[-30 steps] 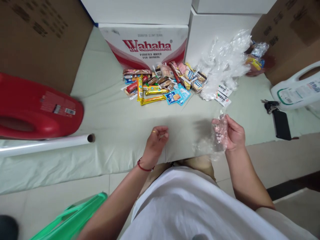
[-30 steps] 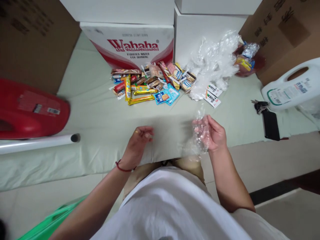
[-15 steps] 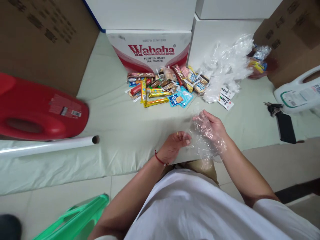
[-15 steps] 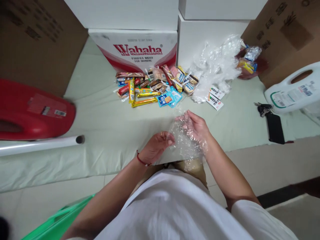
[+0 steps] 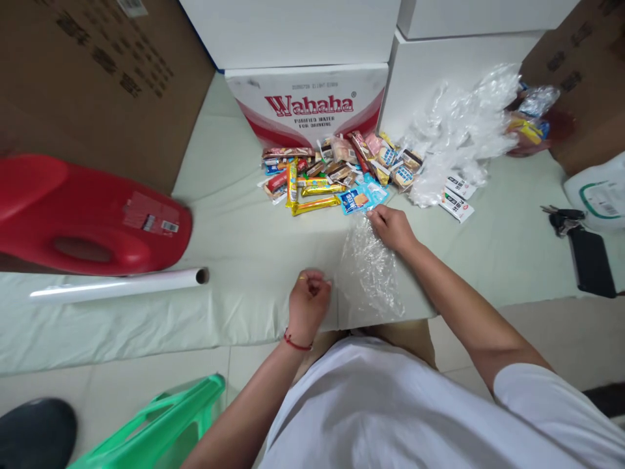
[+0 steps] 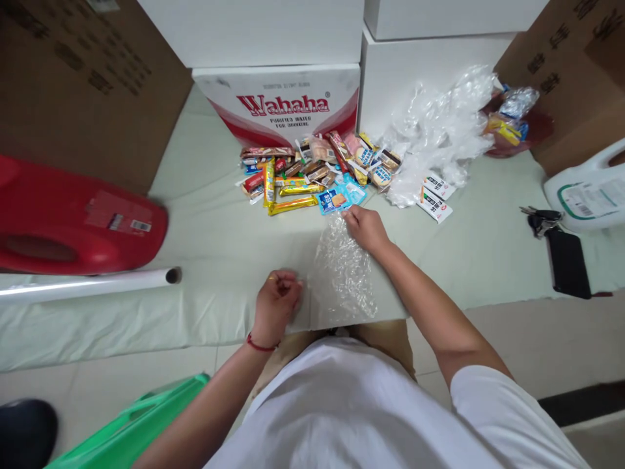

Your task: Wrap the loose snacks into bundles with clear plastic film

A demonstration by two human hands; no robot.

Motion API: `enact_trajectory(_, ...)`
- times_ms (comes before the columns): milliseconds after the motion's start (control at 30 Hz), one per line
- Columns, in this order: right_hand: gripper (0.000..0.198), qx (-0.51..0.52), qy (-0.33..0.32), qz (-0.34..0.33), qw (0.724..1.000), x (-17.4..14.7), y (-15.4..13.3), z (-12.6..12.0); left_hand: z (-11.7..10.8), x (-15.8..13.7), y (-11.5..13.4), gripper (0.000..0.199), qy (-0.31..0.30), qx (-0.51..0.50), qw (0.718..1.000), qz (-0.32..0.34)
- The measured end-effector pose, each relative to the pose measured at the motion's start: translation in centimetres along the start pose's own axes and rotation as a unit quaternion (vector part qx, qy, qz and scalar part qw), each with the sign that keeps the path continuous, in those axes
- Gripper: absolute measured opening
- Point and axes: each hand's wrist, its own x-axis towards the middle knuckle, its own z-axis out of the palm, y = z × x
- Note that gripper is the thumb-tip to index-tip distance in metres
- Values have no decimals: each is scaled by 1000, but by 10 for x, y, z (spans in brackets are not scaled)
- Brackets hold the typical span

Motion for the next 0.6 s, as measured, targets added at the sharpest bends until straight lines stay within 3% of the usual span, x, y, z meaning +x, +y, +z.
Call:
enact_trajectory(67,37,-97,-15,-23,995,13,-5,3,-7,-3,5,16,57,70,993,70)
enact_trajectory(133,33,-175,-31,-40,983,23,-11,5,-8,-4,14,7,74,128,974,173)
enact_trajectory(200,31,-216,-45,-53,974,29,-14,6,-4,1,22,8,46,166,946,275)
enact_trajectory(267,30,-200,-52,-62,976,30,-12,2,4,13,26,11,6,187,928,321)
enact_trajectory(433,46,41,-56,-41,997,10,12,-27,31,57,23,10,-10,137,970,199)
enact_trajectory(500,53,109,-58,-25,992,-3,18,-38,46,73,27,20,-67,49,979,188)
enact_trajectory(600,53,140,-47,-26,989,-18,18,-44,71,87,43,53,-204,-108,963,143)
